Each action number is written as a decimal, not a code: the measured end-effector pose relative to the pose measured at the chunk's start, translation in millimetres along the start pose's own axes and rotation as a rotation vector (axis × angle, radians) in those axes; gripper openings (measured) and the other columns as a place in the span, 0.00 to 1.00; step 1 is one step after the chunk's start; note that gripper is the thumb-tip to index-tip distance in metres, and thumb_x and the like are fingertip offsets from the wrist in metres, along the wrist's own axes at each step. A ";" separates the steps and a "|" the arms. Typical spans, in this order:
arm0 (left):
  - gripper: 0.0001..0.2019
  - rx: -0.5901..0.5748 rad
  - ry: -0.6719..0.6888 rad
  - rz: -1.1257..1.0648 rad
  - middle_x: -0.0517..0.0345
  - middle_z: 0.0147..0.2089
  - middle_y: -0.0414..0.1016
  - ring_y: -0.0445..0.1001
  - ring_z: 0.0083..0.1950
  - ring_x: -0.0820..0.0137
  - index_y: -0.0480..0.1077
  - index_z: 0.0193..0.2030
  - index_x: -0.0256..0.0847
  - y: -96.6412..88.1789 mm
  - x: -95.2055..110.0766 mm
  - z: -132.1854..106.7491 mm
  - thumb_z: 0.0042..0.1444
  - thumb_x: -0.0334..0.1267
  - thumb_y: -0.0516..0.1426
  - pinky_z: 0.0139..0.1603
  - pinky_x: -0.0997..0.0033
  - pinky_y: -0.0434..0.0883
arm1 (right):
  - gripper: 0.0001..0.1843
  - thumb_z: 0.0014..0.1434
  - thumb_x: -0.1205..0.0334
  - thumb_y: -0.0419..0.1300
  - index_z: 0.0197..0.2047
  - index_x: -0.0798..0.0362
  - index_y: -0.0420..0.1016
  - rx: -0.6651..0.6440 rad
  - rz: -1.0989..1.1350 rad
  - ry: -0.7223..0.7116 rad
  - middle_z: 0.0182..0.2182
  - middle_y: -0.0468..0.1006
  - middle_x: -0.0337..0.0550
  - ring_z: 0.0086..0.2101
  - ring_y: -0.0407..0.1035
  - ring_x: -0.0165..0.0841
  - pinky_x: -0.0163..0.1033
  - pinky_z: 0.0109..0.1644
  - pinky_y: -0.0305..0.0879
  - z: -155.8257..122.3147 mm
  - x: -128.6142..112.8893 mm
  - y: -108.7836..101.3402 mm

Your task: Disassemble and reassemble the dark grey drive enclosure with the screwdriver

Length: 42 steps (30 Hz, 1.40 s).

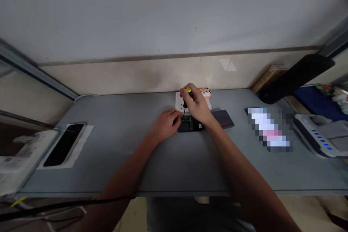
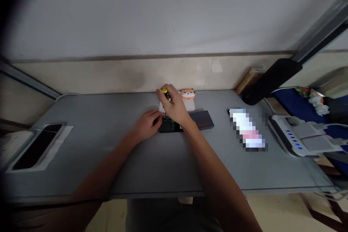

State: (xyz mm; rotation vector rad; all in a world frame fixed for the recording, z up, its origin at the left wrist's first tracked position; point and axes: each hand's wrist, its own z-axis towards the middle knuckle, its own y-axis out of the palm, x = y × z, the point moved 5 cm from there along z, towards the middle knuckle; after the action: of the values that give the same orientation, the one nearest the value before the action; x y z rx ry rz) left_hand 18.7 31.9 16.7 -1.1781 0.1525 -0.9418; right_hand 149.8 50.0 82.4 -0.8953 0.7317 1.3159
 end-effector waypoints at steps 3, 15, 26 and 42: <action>0.10 -0.008 -0.004 -0.007 0.55 0.38 0.79 0.79 0.43 0.63 0.74 0.40 0.43 1.8 -1.2 0.5 0.64 0.28 0.52 0.51 0.60 0.76 | 0.23 0.66 0.34 0.52 0.34 0.46 0.62 -0.022 0.221 0.095 0.28 0.67 0.35 0.29 0.64 0.29 0.38 0.35 0.65 -2.1 9.0 9.2; 0.11 -0.028 -0.009 -0.027 0.54 0.39 0.79 0.78 0.44 0.64 0.73 0.42 0.41 3.5 -3.5 -0.2 0.65 0.28 0.50 0.51 0.61 0.75 | 0.23 0.56 0.37 0.67 0.37 0.47 0.69 0.109 0.524 0.196 0.33 0.73 0.35 0.33 0.70 0.29 0.37 0.39 0.69 -8.6 20.5 -5.4; 0.11 -0.033 -0.020 -0.041 0.55 0.40 0.79 0.78 0.46 0.64 0.74 0.43 0.42 3.6 -5.2 -0.7 0.65 0.28 0.51 0.53 0.60 0.75 | 0.25 0.62 0.31 0.57 0.44 0.44 0.73 0.157 0.539 0.206 0.24 0.66 0.33 0.26 0.64 0.28 0.36 0.30 0.63 -8.6 30.6 -10.1; 0.17 -0.113 -0.024 -0.089 0.52 0.47 0.80 0.77 0.52 0.62 0.75 0.49 0.41 1.1 -8.1 -1.8 0.63 0.26 0.47 0.58 0.57 0.74 | 0.28 0.62 0.29 0.54 0.36 0.47 0.73 0.200 0.421 0.165 0.25 0.68 0.35 0.28 0.66 0.29 0.37 0.33 0.65 -10.4 29.7 -14.7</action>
State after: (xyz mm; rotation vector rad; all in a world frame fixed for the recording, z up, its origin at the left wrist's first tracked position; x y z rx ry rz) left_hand 13.3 36.3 12.1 -1.3085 0.1364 -1.0069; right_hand 168.6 55.0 53.6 -0.7160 1.2076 1.5124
